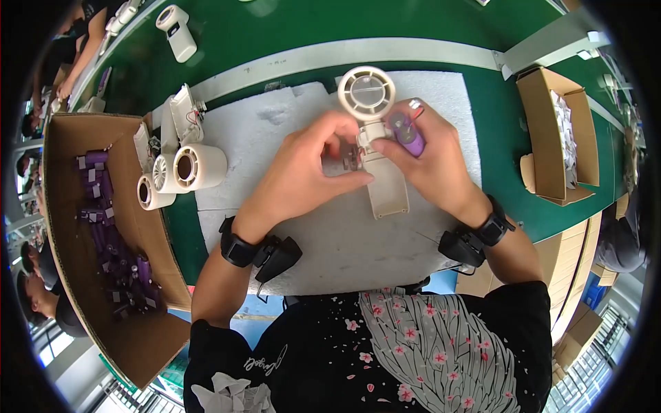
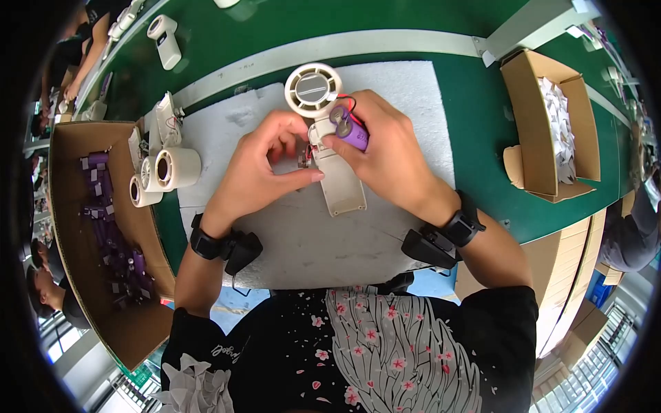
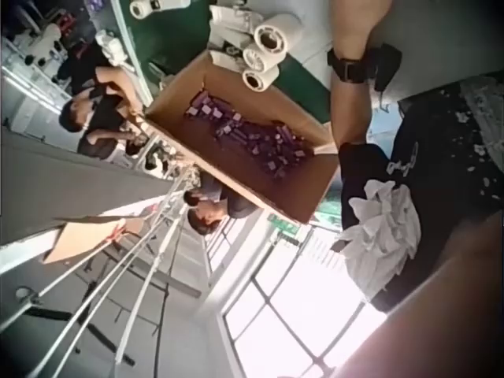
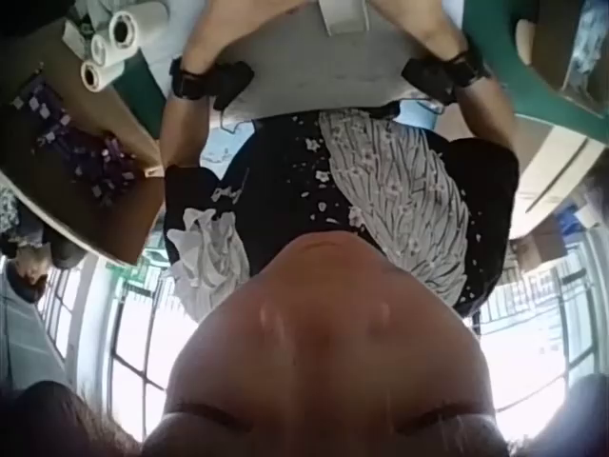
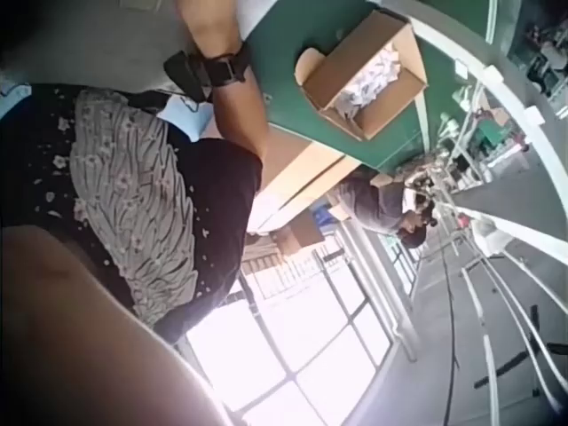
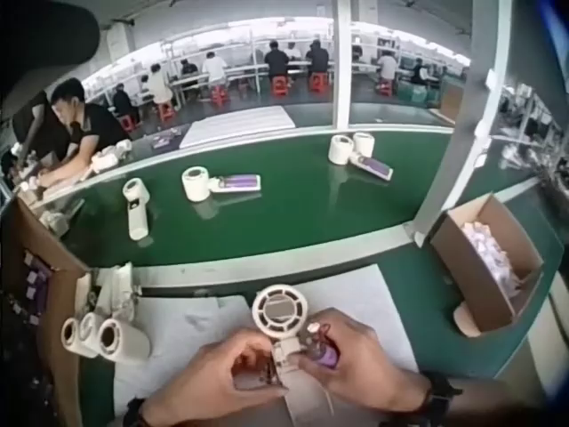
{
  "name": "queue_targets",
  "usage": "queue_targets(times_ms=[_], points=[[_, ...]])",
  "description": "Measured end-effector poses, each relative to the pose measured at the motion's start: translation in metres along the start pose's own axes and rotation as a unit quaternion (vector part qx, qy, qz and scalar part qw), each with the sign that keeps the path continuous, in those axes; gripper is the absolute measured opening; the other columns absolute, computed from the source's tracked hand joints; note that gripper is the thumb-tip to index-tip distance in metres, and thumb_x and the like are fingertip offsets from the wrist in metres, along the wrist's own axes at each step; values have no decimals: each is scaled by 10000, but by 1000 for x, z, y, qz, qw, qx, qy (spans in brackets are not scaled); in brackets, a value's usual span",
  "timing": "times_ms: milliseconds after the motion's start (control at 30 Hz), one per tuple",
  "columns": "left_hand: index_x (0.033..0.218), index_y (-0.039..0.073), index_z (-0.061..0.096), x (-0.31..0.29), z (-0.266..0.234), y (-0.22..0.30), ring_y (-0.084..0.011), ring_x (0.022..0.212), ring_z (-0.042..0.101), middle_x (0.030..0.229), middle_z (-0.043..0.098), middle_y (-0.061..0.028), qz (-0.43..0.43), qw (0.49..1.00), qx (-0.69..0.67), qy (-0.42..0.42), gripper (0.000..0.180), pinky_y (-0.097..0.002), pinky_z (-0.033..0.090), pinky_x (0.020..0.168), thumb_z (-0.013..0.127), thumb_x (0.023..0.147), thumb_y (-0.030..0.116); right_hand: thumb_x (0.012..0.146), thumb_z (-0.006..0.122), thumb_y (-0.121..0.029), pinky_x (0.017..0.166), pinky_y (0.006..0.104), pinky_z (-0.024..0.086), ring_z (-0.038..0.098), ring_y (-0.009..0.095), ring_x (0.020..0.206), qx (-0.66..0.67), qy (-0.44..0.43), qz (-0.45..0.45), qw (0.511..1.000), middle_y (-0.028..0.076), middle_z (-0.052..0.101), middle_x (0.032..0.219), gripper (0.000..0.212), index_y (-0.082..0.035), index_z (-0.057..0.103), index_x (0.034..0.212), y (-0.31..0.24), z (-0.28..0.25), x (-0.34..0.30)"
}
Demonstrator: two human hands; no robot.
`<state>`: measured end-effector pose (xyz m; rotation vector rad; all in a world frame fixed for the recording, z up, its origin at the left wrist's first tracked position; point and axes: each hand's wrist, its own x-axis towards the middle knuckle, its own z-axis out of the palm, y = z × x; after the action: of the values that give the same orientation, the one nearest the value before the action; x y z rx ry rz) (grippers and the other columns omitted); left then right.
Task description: Assembling a handheld device by inserting batteries and a circuit board into its plastic housing.
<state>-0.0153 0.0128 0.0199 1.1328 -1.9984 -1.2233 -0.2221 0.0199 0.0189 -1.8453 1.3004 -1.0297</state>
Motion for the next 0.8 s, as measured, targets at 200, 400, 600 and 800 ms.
queue_targets(times_ms=[200, 400, 600, 800], points=[[1070, 83, 571, 1, -1, -6, -143, 798, 567, 931, 572, -37, 62, 997, 9, 39, 438, -270, 479, 669, 791, 692, 55, 737, 760, -6, 696, 309, 483, 593, 245, 778, -39, 22, -79, 996, 80, 606, 887, 268, -27, 579, 933, 4, 3, 0], [1047, 80, 600, 0, 5, -19, -176, 837, 593, 992, 569, -63, 76, 989, -120, 47, 389, -281, 519, 704, 761, 699, 13, 673, 768, 36, 694, 317, 490, 592, 249, 794, -83, -54, -185, 978, 69, 646, 886, 275, -40, 606, 882, -2, 1, -2], [1035, 28, 633, -2, -1, -14, -141, 914, 594, 1085, 562, -61, 47, 987, -150, 7, 332, -256, 528, 769, 743, 731, -49, 623, 758, 58, 686, 325, 490, 586, 251, 793, -95, -62, -179, 977, 58, 673, 863, 314, -51, 623, 885, -1, 5, -3], [998, 29, 664, -6, -2, -17, -119, 736, 613, 870, 647, -62, -48, 977, -207, -17, 273, -266, 523, 667, 755, 741, 29, 593, 754, 64, 690, 325, 482, 561, 249, 795, -107, -101, -174, 974, 42, 676, 850, 345, -69, 638, 889, -3, 4, -4]])
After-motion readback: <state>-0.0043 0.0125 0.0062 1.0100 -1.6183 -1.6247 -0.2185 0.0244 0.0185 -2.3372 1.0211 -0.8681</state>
